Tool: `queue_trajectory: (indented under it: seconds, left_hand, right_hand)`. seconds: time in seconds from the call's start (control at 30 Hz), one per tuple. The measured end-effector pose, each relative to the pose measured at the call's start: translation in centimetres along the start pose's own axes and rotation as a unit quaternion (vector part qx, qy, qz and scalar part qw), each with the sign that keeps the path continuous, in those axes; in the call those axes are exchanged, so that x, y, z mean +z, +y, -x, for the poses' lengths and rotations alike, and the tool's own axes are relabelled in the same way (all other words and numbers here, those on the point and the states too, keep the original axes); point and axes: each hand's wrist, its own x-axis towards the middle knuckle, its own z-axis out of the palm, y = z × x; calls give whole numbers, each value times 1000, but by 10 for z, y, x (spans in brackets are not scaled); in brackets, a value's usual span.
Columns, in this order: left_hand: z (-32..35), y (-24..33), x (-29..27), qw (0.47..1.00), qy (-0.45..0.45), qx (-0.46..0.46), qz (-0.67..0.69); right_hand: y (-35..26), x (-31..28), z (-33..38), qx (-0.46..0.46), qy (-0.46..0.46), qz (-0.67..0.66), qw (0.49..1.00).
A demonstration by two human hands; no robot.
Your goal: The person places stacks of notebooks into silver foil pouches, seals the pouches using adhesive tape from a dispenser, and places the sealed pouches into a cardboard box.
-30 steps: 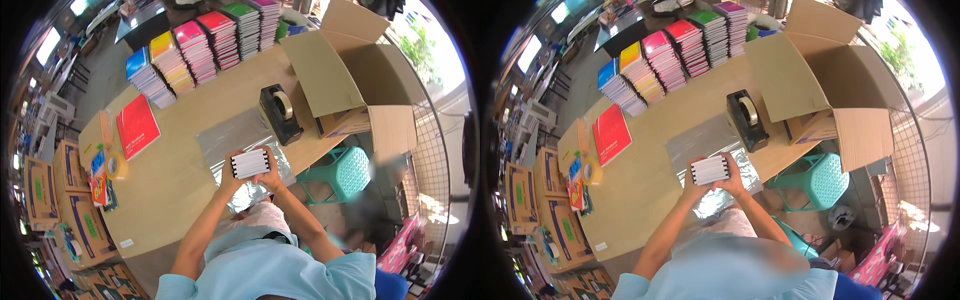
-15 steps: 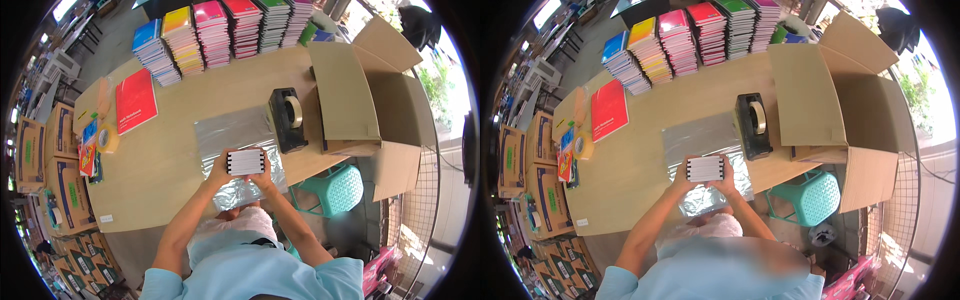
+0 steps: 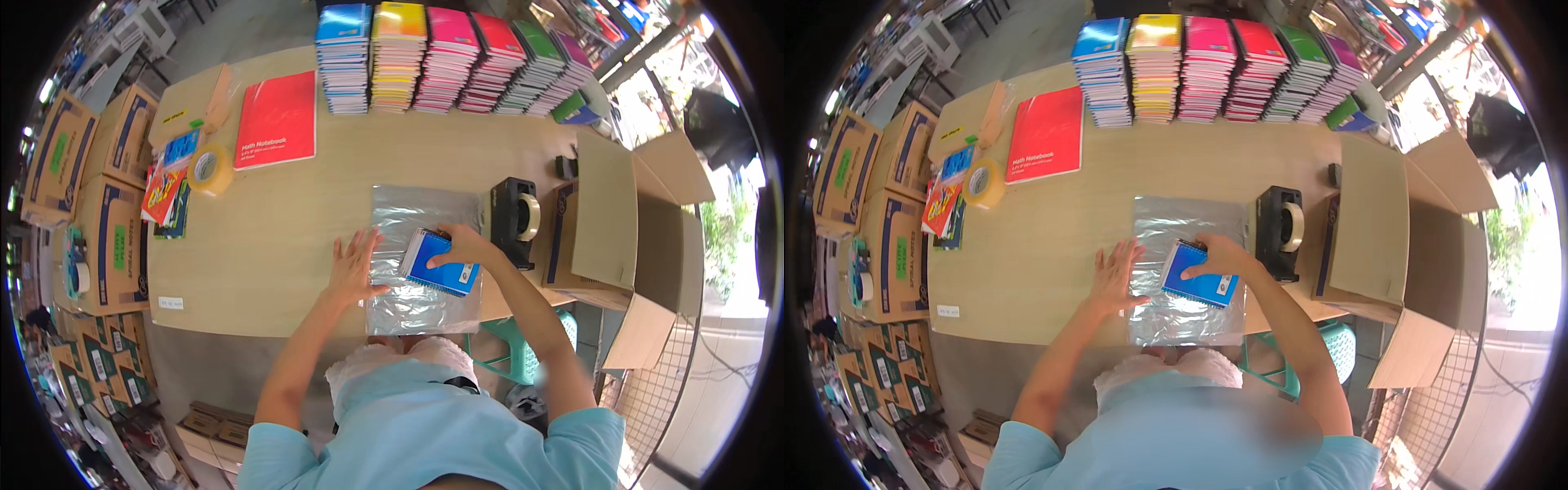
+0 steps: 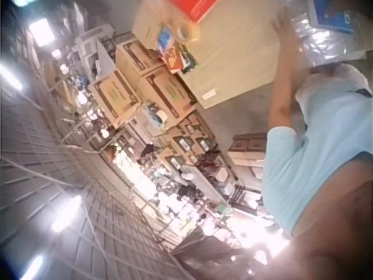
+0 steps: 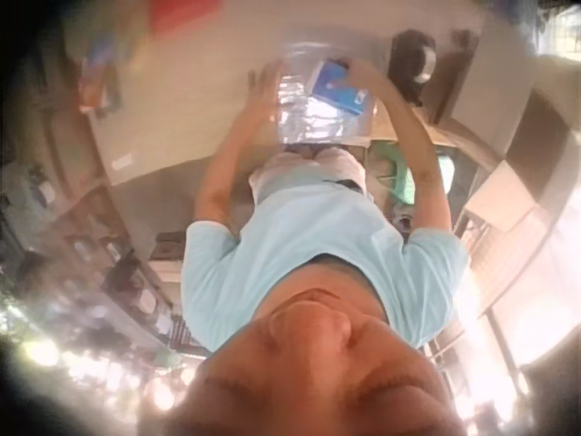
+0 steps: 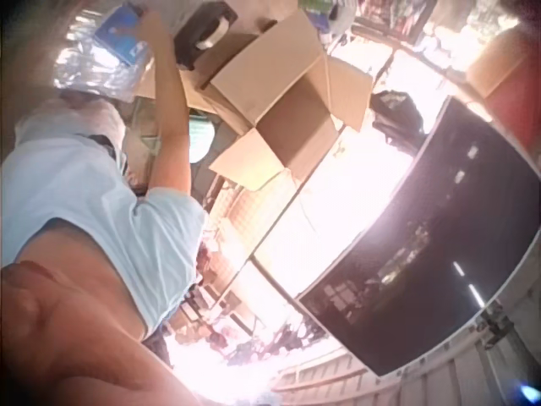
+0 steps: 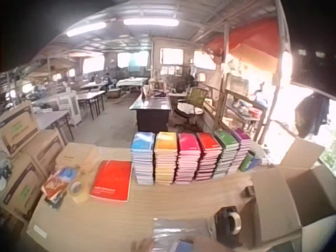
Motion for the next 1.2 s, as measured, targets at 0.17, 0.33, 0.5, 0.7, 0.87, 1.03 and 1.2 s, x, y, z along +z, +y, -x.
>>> queue_trajectory:
  seconds: [0.17,0.33,0.5,0.7,0.87,1.03,1.2]
  left_hand:
    - [2,-13,-8,1000,-15,14,-5]
    - [2,-16,-10,999,-29,10,-19]
    - [-1,-10,-17,999,-28,18,-17]
    - [38,19,25,948,179,-24,261]
    - [25,31,60,955,95,-80,268]
    - [27,21,72,951,126,-108,262]
    - [27,22,72,953,152,-85,248]
  right_hand:
    - [-23,4,-38,-1,-68,83,994]
    - [-38,5,-52,19,-92,109,990]
    - [-15,10,-50,-123,54,280,951]
    - [49,61,42,-14,412,-162,896]
    - [94,145,65,-11,385,-152,910]
    - [64,140,63,-18,396,-103,912]
    - [63,137,64,5,368,-129,921]
